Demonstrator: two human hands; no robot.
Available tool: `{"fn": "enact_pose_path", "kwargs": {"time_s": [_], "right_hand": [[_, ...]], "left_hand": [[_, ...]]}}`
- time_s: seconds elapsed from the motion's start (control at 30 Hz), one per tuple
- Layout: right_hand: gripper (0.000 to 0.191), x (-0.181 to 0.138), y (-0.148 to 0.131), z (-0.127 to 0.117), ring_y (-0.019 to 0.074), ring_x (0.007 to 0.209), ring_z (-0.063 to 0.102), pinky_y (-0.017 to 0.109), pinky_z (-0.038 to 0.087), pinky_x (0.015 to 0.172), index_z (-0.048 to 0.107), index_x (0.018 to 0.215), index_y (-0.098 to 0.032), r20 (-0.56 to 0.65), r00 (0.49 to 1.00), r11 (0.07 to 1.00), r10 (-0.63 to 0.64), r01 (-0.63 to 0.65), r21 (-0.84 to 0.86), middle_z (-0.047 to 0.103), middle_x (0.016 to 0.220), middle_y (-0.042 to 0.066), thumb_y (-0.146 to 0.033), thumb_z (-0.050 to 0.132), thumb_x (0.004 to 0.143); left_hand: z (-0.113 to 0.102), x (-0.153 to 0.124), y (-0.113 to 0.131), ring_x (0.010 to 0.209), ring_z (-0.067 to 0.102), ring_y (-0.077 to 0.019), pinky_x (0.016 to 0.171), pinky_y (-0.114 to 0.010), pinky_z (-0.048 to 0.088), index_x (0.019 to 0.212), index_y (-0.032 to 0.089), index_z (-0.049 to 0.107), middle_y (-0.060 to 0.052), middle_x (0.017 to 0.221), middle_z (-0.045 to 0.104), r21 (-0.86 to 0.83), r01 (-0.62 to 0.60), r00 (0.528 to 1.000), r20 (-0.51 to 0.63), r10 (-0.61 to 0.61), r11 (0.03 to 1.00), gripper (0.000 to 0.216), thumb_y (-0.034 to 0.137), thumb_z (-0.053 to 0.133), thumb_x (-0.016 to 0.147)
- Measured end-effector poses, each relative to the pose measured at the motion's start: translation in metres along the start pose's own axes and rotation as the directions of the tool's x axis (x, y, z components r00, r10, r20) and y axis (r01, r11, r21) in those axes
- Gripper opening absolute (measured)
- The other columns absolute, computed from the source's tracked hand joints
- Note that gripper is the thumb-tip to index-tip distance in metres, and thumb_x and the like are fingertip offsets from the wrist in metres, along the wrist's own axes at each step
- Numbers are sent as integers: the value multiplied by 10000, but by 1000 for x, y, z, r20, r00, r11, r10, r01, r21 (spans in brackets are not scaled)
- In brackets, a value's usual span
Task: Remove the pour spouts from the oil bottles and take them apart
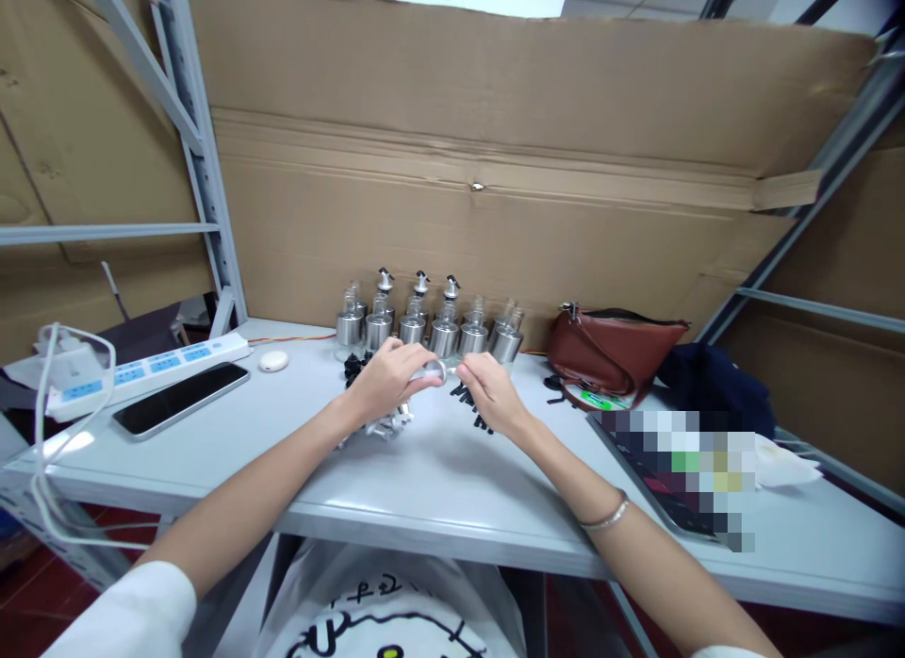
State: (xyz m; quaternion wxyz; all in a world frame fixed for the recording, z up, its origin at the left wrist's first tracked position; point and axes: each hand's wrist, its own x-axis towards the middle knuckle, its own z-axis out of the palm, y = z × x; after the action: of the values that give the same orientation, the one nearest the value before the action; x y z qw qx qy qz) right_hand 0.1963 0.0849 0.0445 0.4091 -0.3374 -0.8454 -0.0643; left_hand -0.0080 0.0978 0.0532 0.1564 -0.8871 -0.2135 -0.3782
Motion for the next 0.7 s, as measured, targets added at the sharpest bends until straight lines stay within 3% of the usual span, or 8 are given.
{"fn": "enact_pose_path", "kwargs": {"time_s": [0.17, 0.3, 0.4, 0.5, 0.57, 0.63, 0.7], "right_hand": [[326, 0, -6, -2, 145, 626, 441, 277, 357, 621, 427, 720, -203, -20, 994, 994, -107, 107, -10, 465, 646, 6, -322, 246, 963], [222, 1, -8, -2, 159, 740, 522, 289, 430, 684, 512, 858, -188, -37, 992, 990, -121, 123, 62, 564, 768, 49, -262, 320, 942], [132, 3, -8, -4, 156, 787, 569, 291, 468, 720, 557, 895, -181, -105, 992, 986, -64, 79, 147, 615, 842, 62, -208, 428, 889], [98, 6, -2, -9, 149, 743, 594, 281, 490, 698, 592, 833, -173, -136, 987, 978, 83, -54, 204, 641, 811, 48, -180, 499, 807], [144, 7, 6, -15, 151, 755, 606, 277, 495, 705, 621, 846, -168, -73, 982, 966, 174, -155, 208, 658, 819, 47, -183, 495, 778], [188, 8, 15, -21, 154, 782, 613, 275, 490, 722, 648, 861, -169, 71, 969, 953, 237, -246, 175, 675, 844, 49, -203, 484, 776], [178, 7, 26, -28, 153, 759, 619, 267, 483, 713, 655, 841, -165, 270, 910, 922, 315, -361, 142, 688, 815, 48, -233, 510, 765]], "left_hand": [[-1, 1, 1, 657, 517, -122, 748, -305, 338, 747, 172, 521, -9, 741, 623, -141, 205, 976, 108, -191, 968, 525, 419, 114, 968], [-3, 2, 1, 655, 501, -132, 742, -305, 349, 705, 180, 501, 3, 711, 602, -188, 320, 943, 152, -294, 929, 476, 409, 171, 960], [-4, 2, 0, 695, 521, -141, 775, -312, 350, 835, 179, 537, 2, 765, 621, -161, 349, 935, 116, -334, 923, 350, 392, 279, 940], [-5, 1, -1, 687, 520, -135, 804, -318, 341, 918, 170, 535, -6, 832, 627, -83, 305, 952, 71, -299, 949, 236, 347, 380, 904], [-5, 1, -3, 670, 515, -130, 804, -319, 337, 944, 163, 528, -14, 853, 625, -30, 252, 967, 48, -251, 967, 193, 307, 417, 880], [-4, 0, -4, 657, 514, -127, 798, -319, 336, 965, 158, 522, -17, 850, 624, 3, 208, 978, 34, -208, 978, 180, 283, 437, 867], [-4, -1, -6, 655, 519, -125, 792, -316, 336, 963, 157, 515, -19, 852, 625, 18, 177, 984, 24, -177, 984, 166, 272, 454, 861]]}}
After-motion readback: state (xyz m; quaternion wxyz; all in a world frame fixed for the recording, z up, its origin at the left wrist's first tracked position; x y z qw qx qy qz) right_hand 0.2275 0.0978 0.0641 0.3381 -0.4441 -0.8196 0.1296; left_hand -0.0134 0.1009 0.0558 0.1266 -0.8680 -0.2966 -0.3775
